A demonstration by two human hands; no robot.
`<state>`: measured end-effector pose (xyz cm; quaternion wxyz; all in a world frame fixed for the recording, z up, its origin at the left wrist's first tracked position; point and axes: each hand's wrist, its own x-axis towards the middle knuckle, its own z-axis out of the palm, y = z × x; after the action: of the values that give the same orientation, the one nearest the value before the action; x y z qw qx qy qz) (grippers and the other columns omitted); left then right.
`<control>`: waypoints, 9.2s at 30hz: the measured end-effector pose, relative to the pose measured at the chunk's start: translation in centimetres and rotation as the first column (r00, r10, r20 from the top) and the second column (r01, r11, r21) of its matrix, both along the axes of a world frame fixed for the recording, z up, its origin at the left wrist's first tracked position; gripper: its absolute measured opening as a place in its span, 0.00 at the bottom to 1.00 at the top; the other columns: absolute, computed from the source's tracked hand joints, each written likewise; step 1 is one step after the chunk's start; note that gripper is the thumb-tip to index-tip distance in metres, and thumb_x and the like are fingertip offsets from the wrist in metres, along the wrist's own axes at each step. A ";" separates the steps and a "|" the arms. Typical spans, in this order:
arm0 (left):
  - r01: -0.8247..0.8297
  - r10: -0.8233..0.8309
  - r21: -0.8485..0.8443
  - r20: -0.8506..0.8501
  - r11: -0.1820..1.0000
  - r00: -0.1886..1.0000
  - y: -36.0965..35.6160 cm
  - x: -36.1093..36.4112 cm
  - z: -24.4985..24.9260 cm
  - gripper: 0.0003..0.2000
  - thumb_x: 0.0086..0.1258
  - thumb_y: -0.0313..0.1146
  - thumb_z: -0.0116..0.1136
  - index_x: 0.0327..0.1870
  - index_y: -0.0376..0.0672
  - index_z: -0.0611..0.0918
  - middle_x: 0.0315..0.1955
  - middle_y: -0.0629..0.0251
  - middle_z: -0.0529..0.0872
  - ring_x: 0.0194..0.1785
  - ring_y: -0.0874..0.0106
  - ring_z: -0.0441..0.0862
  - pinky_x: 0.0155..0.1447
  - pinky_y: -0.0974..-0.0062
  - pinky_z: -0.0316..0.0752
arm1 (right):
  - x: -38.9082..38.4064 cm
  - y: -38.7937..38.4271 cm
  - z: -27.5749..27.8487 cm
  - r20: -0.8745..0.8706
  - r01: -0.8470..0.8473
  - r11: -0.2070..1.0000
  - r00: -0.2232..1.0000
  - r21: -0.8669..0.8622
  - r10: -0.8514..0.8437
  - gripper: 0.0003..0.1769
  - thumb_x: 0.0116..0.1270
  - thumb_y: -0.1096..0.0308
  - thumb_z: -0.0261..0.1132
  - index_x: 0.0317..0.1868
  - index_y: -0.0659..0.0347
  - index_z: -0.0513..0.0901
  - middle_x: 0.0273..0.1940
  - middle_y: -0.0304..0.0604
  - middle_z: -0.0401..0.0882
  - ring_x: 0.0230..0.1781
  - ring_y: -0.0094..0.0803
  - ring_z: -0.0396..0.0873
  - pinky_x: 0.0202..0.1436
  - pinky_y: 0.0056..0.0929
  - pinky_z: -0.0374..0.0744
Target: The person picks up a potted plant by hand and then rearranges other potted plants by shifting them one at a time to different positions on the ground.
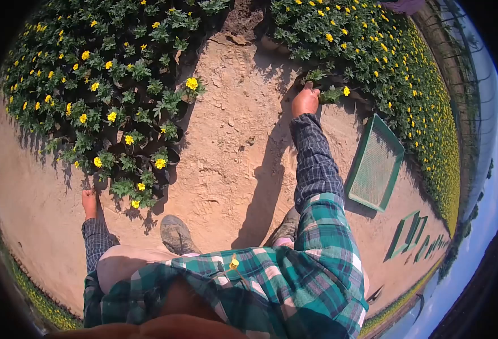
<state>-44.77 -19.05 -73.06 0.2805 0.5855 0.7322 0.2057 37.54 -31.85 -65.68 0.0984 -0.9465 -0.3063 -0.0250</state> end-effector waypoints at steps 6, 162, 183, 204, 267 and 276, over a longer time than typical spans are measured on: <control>-0.035 0.034 -0.006 -0.027 0.999 0.999 -0.3 0.9 0.5 0.10 0.61 0.26 0.58 0.26 0.41 0.68 0.22 0.68 0.70 0.29 0.74 0.66 0.38 0.74 0.68 | -0.7 0.9 1.2 0.004 -0.231 0.973 0.973 0.017 0.231 0.10 0.62 0.68 0.61 0.40 0.66 0.79 0.39 0.57 0.80 0.44 0.53 0.78 0.47 0.46 0.77; 0.276 -0.388 -0.292 -0.462 0.916 0.798 3.7 8.6 0.8 0.13 0.57 0.33 0.64 0.38 0.32 0.82 0.37 0.42 0.83 0.42 0.48 0.82 0.46 0.58 0.77 | -20.9 3.7 1.8 -0.314 -0.965 0.026 -0.059 0.261 0.948 0.31 0.57 0.68 0.62 0.63 0.57 0.70 0.63 0.51 0.68 0.64 0.52 0.66 0.64 0.40 0.72; 0.295 -0.443 -0.366 -0.438 0.883 0.783 3.3 4.1 -2.6 0.09 0.61 0.25 0.54 0.41 0.35 0.82 0.33 0.43 0.84 0.39 0.45 0.81 0.40 0.56 0.75 | -7.6 4.8 2.7 -0.442 -0.437 0.777 0.648 0.452 0.621 0.10 0.61 0.70 0.66 0.44 0.59 0.82 0.40 0.47 0.78 0.37 0.37 0.80 0.42 0.33 0.79; 0.364 -0.563 -0.472 -0.400 0.803 0.723 2.5 2.0 -1.6 0.11 0.62 0.25 0.52 0.44 0.36 0.80 0.38 0.44 0.83 0.42 0.46 0.80 0.43 0.58 0.74 | 7.6 16.6 1.0 -0.003 -0.574 0.793 0.810 0.205 0.587 0.08 0.55 0.71 0.67 0.35 0.63 0.80 0.36 0.53 0.79 0.39 0.52 0.79 0.44 0.43 0.77; 0.501 -0.591 -0.313 -0.423 0.806 0.687 0.5 8.1 -2.8 0.13 0.65 0.32 0.55 0.49 0.42 0.82 0.42 0.46 0.83 0.45 0.48 0.80 0.48 0.57 0.76 | -2.6 9.1 12.6 -0.208 -0.789 0.589 0.614 -0.177 0.761 0.08 0.61 0.71 0.60 0.41 0.61 0.77 0.38 0.50 0.74 0.39 0.50 0.77 0.41 0.41 0.77; 0.265 -0.411 -0.360 -0.425 0.894 0.806 2.7 13.2 4.1 0.17 0.60 0.35 0.59 0.47 0.36 0.82 0.48 0.50 0.83 0.54 0.55 0.77 0.62 0.64 0.71 | -0.2 -2.8 29.0 -0.081 -0.362 0.768 0.922 -0.528 0.379 0.11 0.60 0.65 0.54 0.28 0.64 0.79 0.32 0.58 0.79 0.35 0.57 0.78 0.38 0.48 0.77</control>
<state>-31.55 -16.38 -68.92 0.1986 0.6939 0.6833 -0.1107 37.30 -34.61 -36.72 -0.1701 -0.8564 -0.4830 0.0667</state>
